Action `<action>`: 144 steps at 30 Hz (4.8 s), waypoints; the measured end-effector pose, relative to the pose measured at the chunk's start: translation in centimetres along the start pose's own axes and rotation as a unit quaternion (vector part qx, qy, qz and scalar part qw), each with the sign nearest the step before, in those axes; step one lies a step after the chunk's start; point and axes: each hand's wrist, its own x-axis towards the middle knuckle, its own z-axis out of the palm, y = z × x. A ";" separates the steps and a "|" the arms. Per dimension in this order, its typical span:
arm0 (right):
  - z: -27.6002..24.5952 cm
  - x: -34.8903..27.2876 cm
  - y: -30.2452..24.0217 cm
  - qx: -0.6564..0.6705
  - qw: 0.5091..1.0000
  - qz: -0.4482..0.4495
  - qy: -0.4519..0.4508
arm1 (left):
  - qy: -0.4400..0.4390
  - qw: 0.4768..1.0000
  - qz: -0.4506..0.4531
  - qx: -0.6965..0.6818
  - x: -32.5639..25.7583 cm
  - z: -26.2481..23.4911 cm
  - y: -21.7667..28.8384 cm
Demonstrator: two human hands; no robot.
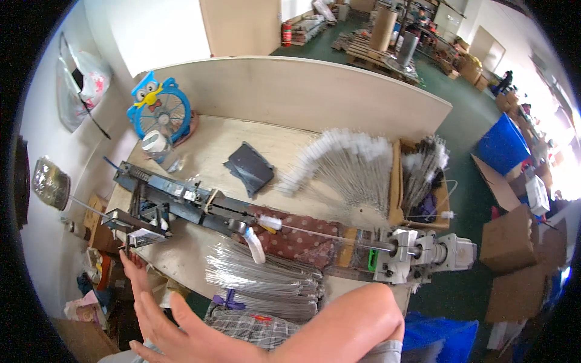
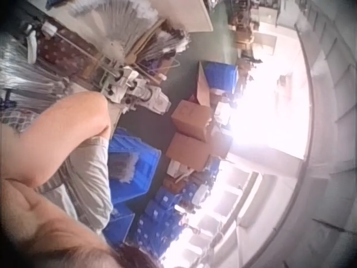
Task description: The person is assembling brush-like components by inserting bristles into a metal crimping fixture on a manual assembly jig.
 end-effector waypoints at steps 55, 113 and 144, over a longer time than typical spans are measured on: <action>15.6 -18.9 7.4 0.103 0.844 0.522 -0.070 | -0.682 0.338 0.521 0.386 -43.2 24.1 -16.6; 14.7 -4.1 17.2 0.087 0.909 0.407 0.000 | -0.459 0.819 -0.342 0.053 -30.4 17.0 -4.8; 14.9 -3.7 17.2 0.091 0.910 0.402 0.039 | -0.559 0.625 0.079 0.539 -27.5 17.9 -9.5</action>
